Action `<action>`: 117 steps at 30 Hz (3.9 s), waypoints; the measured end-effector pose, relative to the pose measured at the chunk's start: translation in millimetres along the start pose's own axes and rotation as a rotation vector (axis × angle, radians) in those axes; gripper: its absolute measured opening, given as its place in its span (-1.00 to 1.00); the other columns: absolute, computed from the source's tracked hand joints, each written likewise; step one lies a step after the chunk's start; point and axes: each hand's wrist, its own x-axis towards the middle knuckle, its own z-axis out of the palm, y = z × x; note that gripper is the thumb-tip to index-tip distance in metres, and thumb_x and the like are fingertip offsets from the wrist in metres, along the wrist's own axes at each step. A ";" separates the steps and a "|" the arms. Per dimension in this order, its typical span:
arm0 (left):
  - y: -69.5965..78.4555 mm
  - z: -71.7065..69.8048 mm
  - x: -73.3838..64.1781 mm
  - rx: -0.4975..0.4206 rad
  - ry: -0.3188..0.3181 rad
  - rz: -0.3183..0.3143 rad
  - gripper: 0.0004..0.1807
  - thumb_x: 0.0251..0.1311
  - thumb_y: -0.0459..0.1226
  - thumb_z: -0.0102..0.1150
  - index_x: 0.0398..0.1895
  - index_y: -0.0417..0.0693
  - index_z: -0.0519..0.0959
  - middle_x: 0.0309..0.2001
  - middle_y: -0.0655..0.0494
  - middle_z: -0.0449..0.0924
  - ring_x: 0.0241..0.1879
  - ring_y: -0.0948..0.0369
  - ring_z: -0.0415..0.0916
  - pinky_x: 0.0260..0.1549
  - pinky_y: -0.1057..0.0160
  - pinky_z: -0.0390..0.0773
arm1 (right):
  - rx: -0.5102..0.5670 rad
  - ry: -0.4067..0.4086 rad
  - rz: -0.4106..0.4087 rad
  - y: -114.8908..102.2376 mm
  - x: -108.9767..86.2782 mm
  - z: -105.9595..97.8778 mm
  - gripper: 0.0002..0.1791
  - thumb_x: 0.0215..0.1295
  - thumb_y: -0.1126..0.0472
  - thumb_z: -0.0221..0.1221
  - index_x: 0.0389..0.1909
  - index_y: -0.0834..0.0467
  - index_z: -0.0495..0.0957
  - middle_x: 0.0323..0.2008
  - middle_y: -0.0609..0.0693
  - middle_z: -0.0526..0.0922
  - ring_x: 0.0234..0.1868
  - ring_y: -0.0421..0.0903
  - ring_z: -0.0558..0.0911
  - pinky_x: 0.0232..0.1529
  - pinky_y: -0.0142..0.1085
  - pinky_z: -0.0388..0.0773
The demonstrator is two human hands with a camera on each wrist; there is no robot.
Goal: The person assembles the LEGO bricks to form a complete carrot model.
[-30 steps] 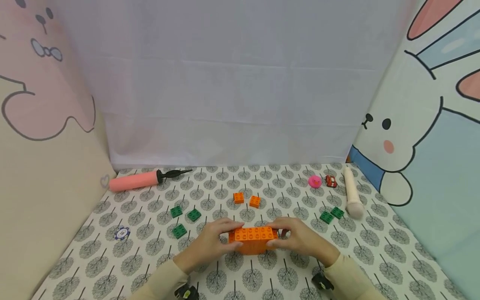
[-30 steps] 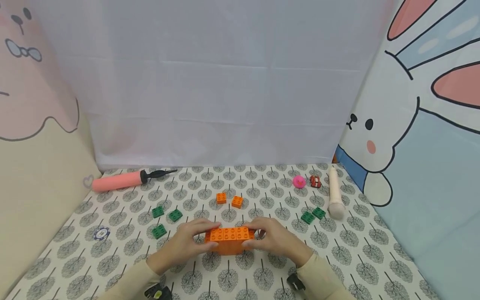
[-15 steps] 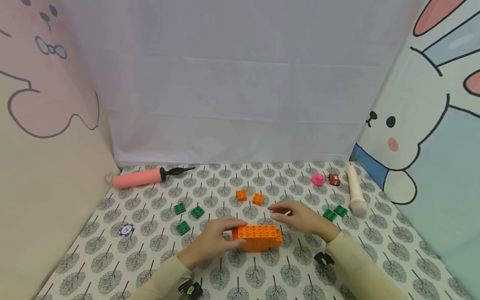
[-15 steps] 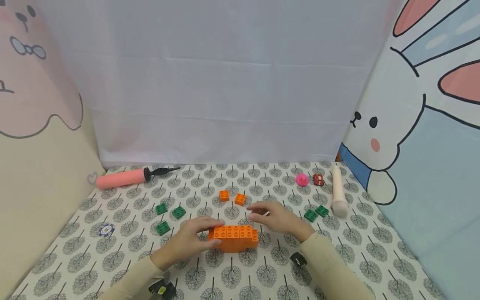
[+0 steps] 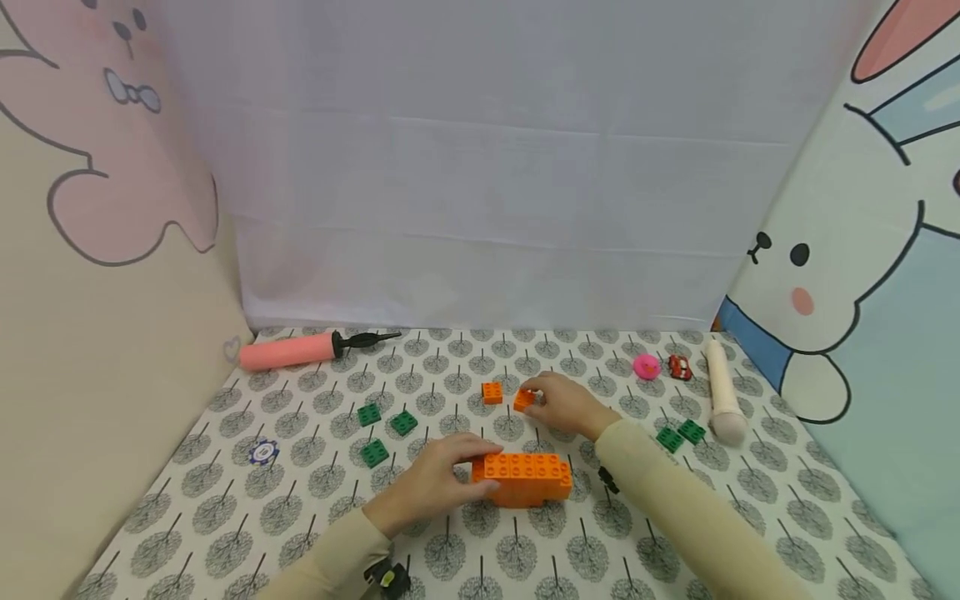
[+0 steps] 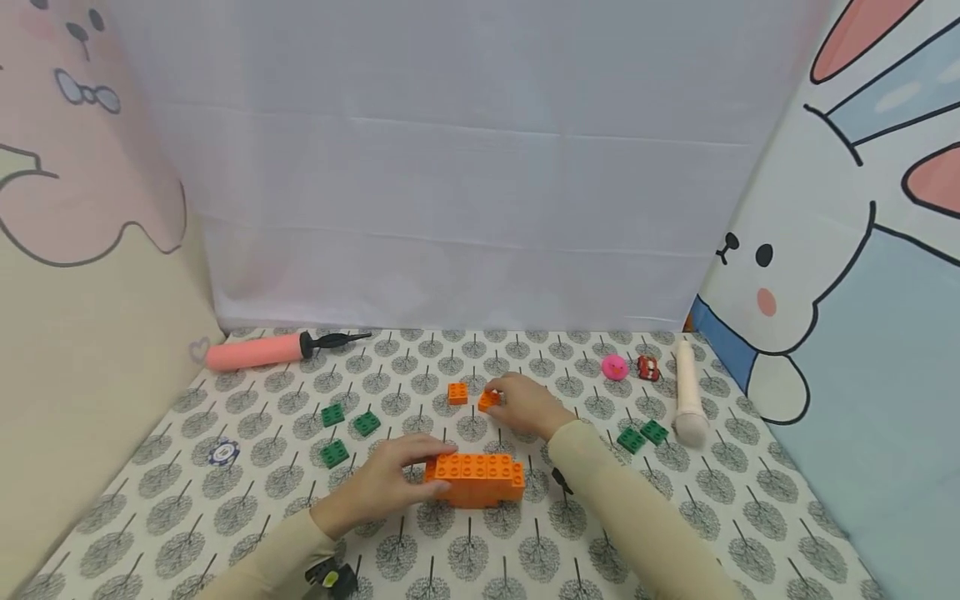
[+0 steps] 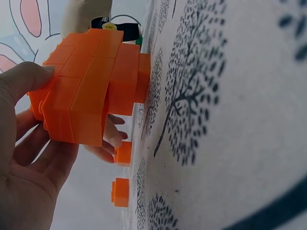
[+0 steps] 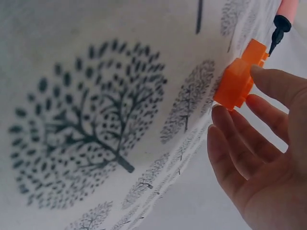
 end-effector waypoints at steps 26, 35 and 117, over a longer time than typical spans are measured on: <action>-5.2 4.0 2.9 -0.106 -0.012 -0.008 -0.46 0.14 -0.03 0.41 0.16 -0.05 0.61 0.03 0.24 0.62 -0.05 0.33 0.57 0.03 0.29 0.60 | 0.133 0.078 -0.365 -32.4 -94.2 -44.8 -0.64 0.37 0.08 0.26 0.16 0.00 0.62 0.00 -0.17 0.65 -0.08 -0.16 0.61 -0.09 -0.15 0.63; -4.6 3.9 2.8 -0.130 -0.024 -0.032 -0.47 0.13 -0.06 0.41 0.15 -0.06 0.61 0.02 0.26 0.62 -0.06 0.33 0.57 0.04 0.30 0.59 | 0.109 0.069 -0.420 -39.7 -111.6 -40.9 -0.65 0.33 0.17 0.29 0.13 -0.02 0.64 0.00 -0.16 0.64 -0.05 -0.13 0.61 -0.05 -0.25 0.63; -5.7 2.4 3.1 -0.105 -0.066 -0.068 -0.61 0.11 0.03 0.40 -0.02 0.17 0.66 -0.10 0.39 0.63 -0.11 0.39 0.56 0.02 0.29 0.60 | 0.353 0.209 -0.368 -14.4 -111.3 4.3 -0.58 0.23 0.05 0.37 0.10 0.05 0.64 -0.09 -0.18 0.70 -0.13 -0.24 0.64 -0.04 -0.22 0.62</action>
